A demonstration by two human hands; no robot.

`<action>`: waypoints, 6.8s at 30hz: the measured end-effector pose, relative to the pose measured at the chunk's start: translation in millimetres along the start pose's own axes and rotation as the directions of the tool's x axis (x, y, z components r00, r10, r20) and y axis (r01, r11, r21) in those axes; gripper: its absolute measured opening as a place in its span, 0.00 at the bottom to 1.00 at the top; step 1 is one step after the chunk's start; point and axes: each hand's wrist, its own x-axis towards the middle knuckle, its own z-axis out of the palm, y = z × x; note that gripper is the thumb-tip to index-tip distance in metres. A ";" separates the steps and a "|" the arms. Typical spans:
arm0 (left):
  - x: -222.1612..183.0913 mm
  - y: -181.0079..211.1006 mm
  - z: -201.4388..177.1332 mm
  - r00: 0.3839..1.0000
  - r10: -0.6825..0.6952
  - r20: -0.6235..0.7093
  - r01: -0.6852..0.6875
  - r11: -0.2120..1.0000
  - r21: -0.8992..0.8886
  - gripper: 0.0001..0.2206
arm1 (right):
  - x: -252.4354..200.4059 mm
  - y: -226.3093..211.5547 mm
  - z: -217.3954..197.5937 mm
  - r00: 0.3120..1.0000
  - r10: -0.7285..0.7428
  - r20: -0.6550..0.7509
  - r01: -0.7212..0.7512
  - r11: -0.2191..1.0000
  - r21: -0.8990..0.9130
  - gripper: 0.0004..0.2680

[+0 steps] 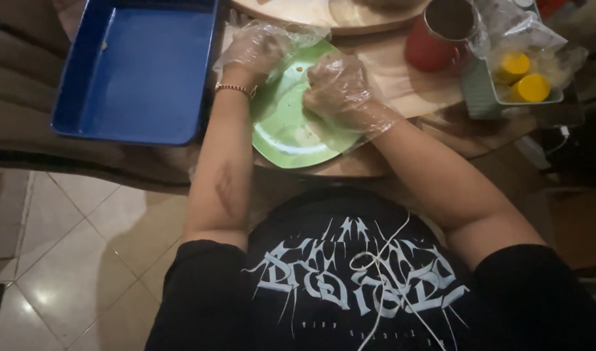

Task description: The person is taking small pieces of dough and rolling them into balls using their hands before placing them on a green plate.

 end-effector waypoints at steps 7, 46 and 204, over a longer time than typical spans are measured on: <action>16.4 -16.4 11.0 0.997 0.057 -0.049 -0.057 0.998 -0.018 0.11 | 9.2 -5.5 -11.1 0.947 -0.035 0.320 0.137 0.943 -0.302 0.14; -16.2 7.7 -4.5 0.998 -0.064 0.020 0.067 0.980 -0.190 0.04 | 9.9 27.0 36.0 0.906 -0.282 -0.316 0.239 0.957 -0.168 0.11; -18.7 15.9 -16.8 0.999 -0.047 0.018 0.048 0.997 -0.056 0.10 | -0.7 27.2 9.0 0.906 0.169 -0.388 0.110 0.790 0.602 0.06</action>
